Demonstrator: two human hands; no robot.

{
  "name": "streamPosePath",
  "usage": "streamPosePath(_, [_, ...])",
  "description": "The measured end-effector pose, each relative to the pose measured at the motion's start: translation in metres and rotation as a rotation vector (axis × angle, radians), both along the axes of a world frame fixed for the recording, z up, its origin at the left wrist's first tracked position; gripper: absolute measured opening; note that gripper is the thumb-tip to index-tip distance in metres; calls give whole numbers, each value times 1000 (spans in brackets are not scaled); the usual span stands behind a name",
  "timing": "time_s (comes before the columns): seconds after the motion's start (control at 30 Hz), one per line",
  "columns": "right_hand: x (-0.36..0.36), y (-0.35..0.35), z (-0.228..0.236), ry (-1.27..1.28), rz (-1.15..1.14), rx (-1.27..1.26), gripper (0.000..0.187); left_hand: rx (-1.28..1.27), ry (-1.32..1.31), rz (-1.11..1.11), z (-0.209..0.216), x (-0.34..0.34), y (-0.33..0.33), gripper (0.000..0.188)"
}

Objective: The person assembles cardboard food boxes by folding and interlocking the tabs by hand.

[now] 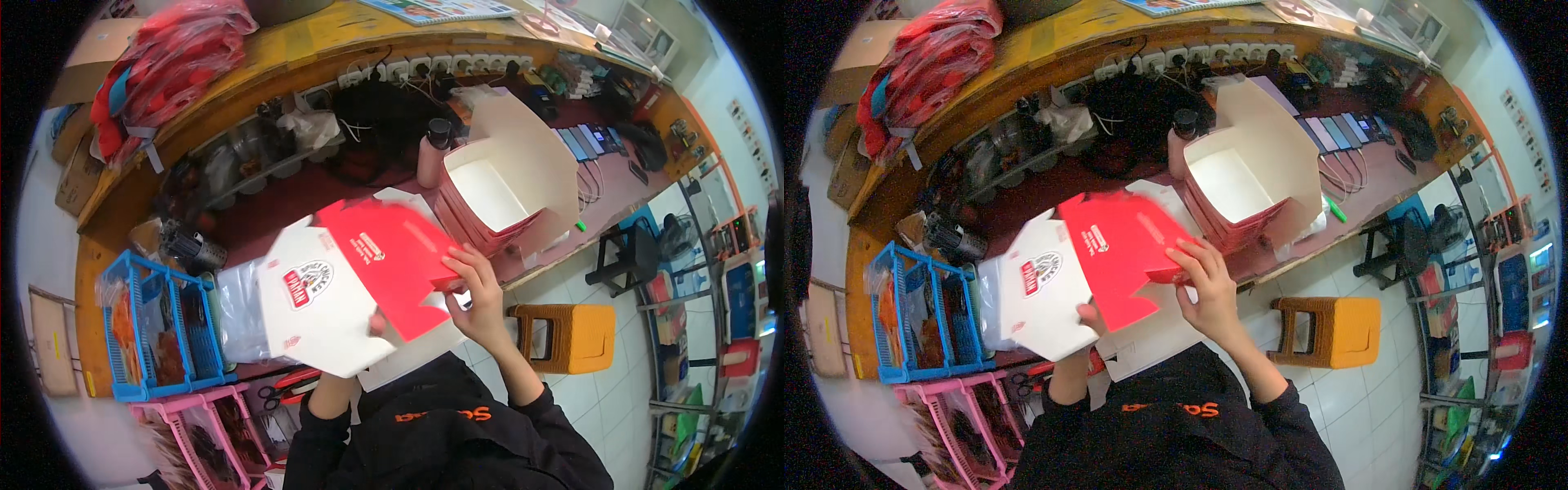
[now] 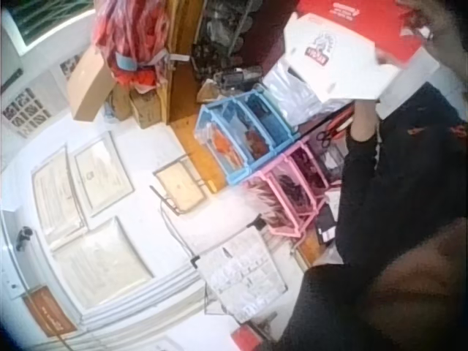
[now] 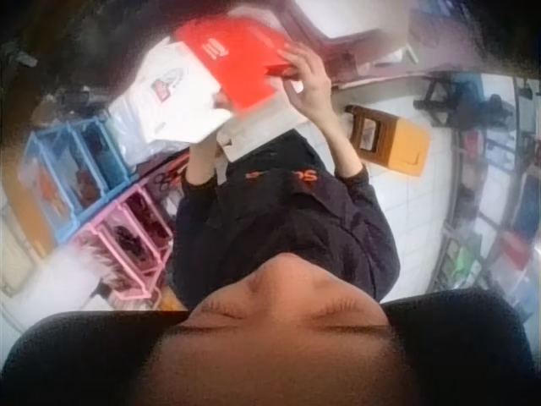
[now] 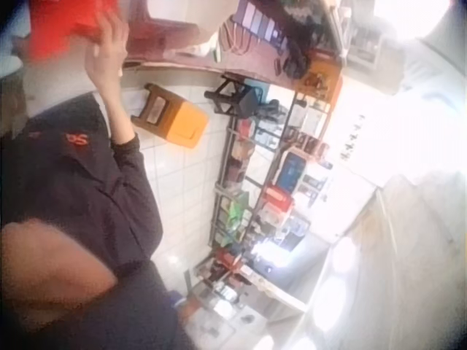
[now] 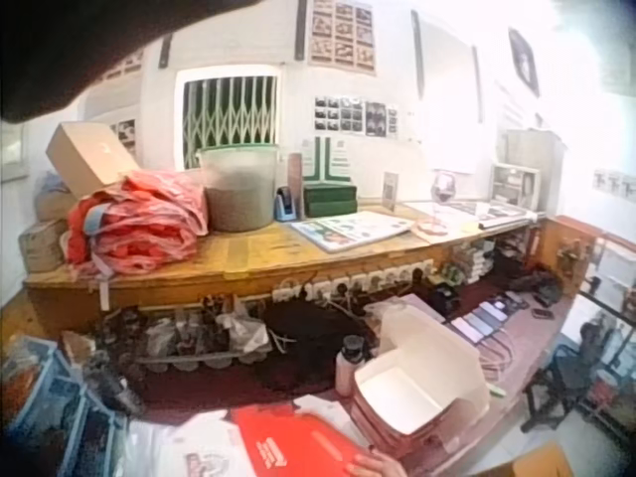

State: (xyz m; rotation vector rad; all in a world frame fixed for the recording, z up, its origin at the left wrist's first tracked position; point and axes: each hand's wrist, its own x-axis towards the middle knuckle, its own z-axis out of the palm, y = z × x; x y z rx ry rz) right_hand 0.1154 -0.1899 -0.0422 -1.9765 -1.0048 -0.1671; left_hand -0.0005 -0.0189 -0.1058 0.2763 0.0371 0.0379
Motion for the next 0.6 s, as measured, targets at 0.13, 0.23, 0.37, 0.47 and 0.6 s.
streamPosePath(0.13, [-3,7,-5,-163,-136,-5,56,616,193,264,8,4,-12,45])
streamPosePath(0.23, [-10,8,-2,19,-3,142,58,871,165,365,25,16,-20,36])
streamPosePath(0.37, [-20,17,3,224,-72,184,67,896,144,621,42,48,-48,35])
streamPosePath(0.47, [-25,20,1,455,-42,233,71,1053,125,882,48,66,-59,32])
streamPosePath(0.6, [-4,10,-6,436,218,353,65,1060,116,847,58,55,-48,38])
